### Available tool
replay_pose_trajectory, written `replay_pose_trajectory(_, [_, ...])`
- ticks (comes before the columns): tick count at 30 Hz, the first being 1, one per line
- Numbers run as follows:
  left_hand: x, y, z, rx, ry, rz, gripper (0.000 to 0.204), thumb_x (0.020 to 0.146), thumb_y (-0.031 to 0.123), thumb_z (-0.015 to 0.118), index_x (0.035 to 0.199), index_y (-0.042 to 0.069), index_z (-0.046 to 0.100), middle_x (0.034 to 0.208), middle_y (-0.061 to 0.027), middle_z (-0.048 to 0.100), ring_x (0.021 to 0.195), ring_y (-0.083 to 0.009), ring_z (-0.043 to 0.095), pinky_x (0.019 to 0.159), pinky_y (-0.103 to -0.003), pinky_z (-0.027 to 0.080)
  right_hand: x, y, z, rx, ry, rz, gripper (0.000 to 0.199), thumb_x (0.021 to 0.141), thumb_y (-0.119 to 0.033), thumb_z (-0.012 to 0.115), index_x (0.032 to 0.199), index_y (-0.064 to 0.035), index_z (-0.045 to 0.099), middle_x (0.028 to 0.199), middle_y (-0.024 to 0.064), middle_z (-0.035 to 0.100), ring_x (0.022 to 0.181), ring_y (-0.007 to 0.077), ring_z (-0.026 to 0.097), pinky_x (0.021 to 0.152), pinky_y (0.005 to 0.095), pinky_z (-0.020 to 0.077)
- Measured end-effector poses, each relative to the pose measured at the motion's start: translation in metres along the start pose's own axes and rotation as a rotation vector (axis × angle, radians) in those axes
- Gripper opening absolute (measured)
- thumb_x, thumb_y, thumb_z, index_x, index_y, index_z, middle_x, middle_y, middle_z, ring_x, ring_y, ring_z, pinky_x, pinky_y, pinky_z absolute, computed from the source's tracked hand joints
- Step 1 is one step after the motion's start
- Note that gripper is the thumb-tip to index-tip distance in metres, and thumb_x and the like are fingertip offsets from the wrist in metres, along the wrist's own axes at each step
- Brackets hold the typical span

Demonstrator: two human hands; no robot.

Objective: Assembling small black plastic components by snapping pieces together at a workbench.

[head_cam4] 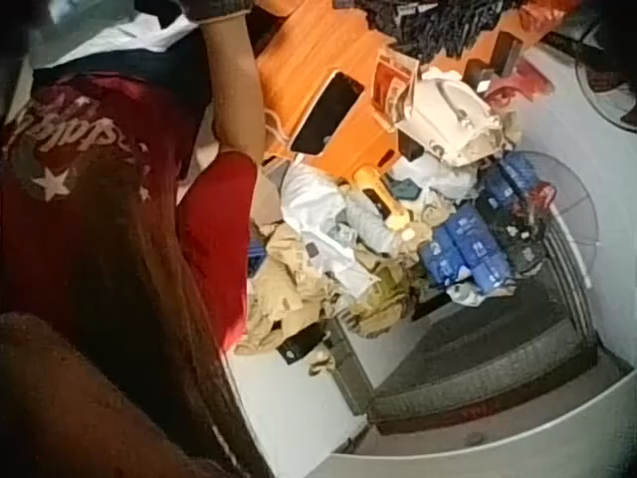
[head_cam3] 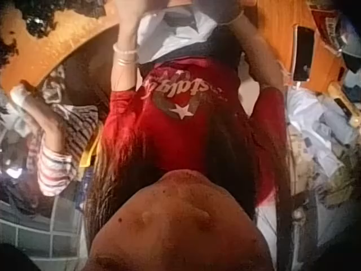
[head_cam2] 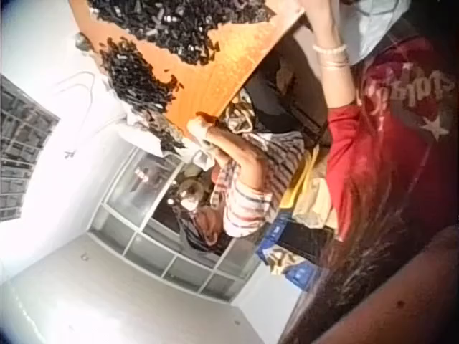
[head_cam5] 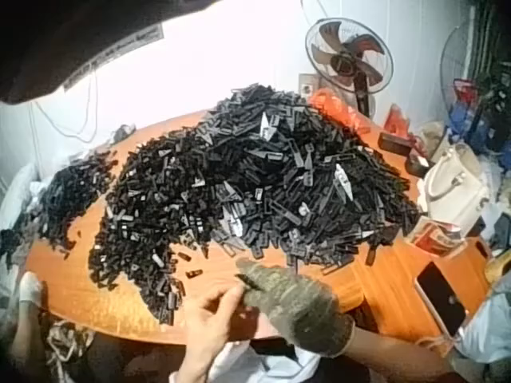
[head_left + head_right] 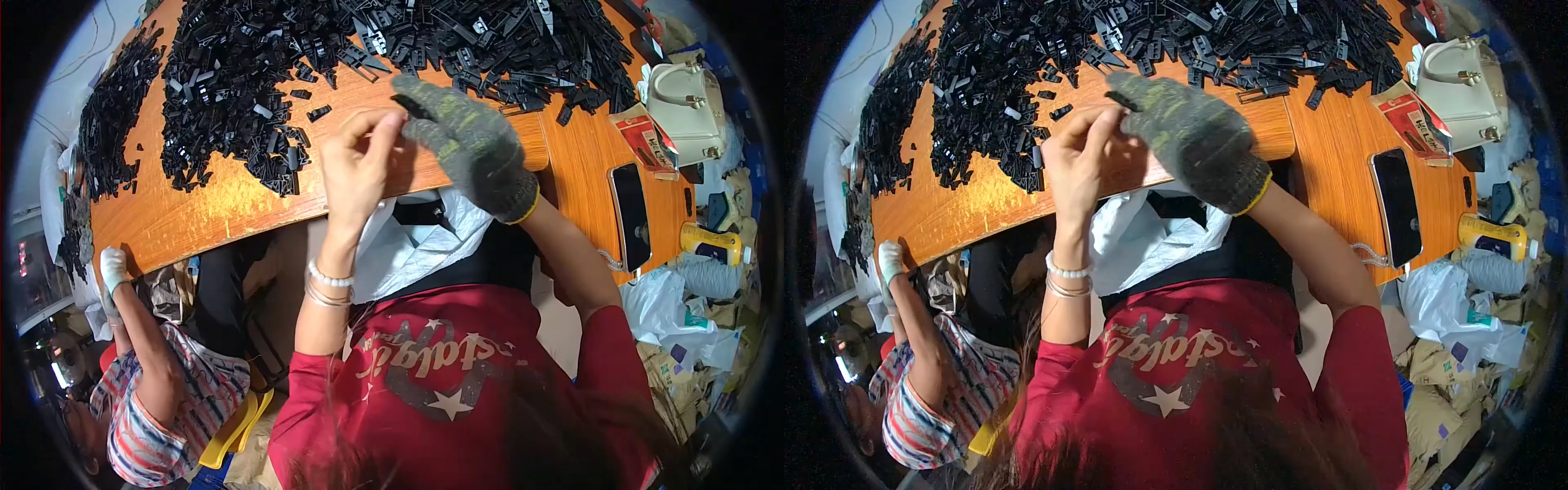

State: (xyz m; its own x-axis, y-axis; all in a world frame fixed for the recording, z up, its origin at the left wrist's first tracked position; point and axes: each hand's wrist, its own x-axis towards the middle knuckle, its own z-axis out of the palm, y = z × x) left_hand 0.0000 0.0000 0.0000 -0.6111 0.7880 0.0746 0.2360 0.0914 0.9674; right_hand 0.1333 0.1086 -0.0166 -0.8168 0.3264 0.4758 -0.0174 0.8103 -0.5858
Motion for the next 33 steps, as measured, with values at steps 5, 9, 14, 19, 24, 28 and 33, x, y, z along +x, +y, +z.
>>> replay_pose_trajectory(5, [0.013,-0.028,-0.012,0.424,-0.073,0.264,0.019,0.087,0.015,0.065,0.098,0.000,0.069,0.099,-0.0146,0.059,0.083,-0.0292,0.062,0.072,-0.036,0.049,-0.026,0.010,-0.017,-0.026,-0.077,0.058,0.039,0.084,-0.006,0.055,0.123,-0.0020,0.058,0.138,0.0138,0.050,0.126,0.0275,0.048,0.106,0.0370,0.0385])
replay_pose_trajectory(9, [0.008,-0.024,-0.007,0.422,-0.169,0.254,0.015,0.083,0.011,0.067,0.093,-0.001,0.067,0.093,-0.0143,0.058,0.080,-0.0304,0.062,0.071,-0.036,0.049,-0.039,0.005,-0.025,-0.321,-0.059,0.057,0.040,0.085,-0.006,0.054,0.125,-0.0063,0.057,0.129,0.0145,0.055,0.118,0.0295,0.054,0.099,0.0395,0.0438])
replay_pose_trajectory(14, [-0.009,-0.031,-0.006,0.340,-0.209,0.309,0.014,0.078,0.001,0.069,0.088,-0.001,0.060,0.087,-0.0124,0.058,0.075,-0.0298,0.062,0.067,-0.035,0.049,-0.043,0.010,-0.028,-0.208,-0.154,-0.016,0.034,0.085,-0.010,0.056,0.118,-0.0121,0.062,0.119,0.0151,0.059,0.109,0.0308,0.058,0.090,0.0407,0.0477])
replay_pose_trajectory(19, [-0.015,-0.030,-0.006,0.246,-0.201,0.315,0.017,0.077,-0.002,0.069,0.091,-0.001,0.061,0.090,-0.0109,0.056,0.070,-0.0238,0.059,0.064,-0.032,0.048,-0.031,-0.012,-0.031,-0.438,-0.324,0.063,0.030,0.084,-0.017,0.059,0.113,-0.0128,0.064,0.120,0.0114,0.058,0.106,0.0261,0.059,0.085,0.0385,0.0497])
replay_pose_trajectory(24, [-0.018,-0.033,-0.011,0.199,-0.221,0.228,0.015,0.078,-0.003,0.069,0.090,-0.003,0.060,0.089,-0.0093,0.054,0.066,-0.0172,0.056,0.060,-0.028,0.046,-0.025,-0.010,-0.032,-0.476,-0.290,-0.009,0.035,0.085,-0.022,0.059,0.118,-0.0118,0.061,0.115,0.0116,0.061,0.098,0.0248,0.061,0.080,0.0361,0.0504])
replay_pose_trajectory(28, [-0.017,-0.032,-0.009,0.193,-0.222,0.247,0.011,0.079,-0.002,0.068,0.088,-0.003,0.061,0.089,-0.0097,0.054,0.066,-0.0175,0.057,0.059,-0.029,0.046,-0.023,-0.005,-0.028,-0.446,-0.172,-0.066,0.032,0.087,-0.030,0.063,0.116,-0.0169,0.063,0.103,0.0034,0.065,0.083,0.0233,0.063,0.069,0.0340,0.0500])
replay_pose_trajectory(33, [-0.017,-0.036,-0.008,0.228,-0.213,0.268,0.012,0.077,-0.002,0.068,0.088,-0.003,0.062,0.085,-0.0124,0.055,0.078,-0.0279,0.058,0.069,-0.035,0.047,-0.012,-0.009,-0.032,-0.399,-0.322,-0.055,0.032,0.089,-0.027,0.058,0.114,-0.0081,0.061,0.097,0.0120,0.060,0.082,0.0262,0.061,0.071,0.0370,0.0492])
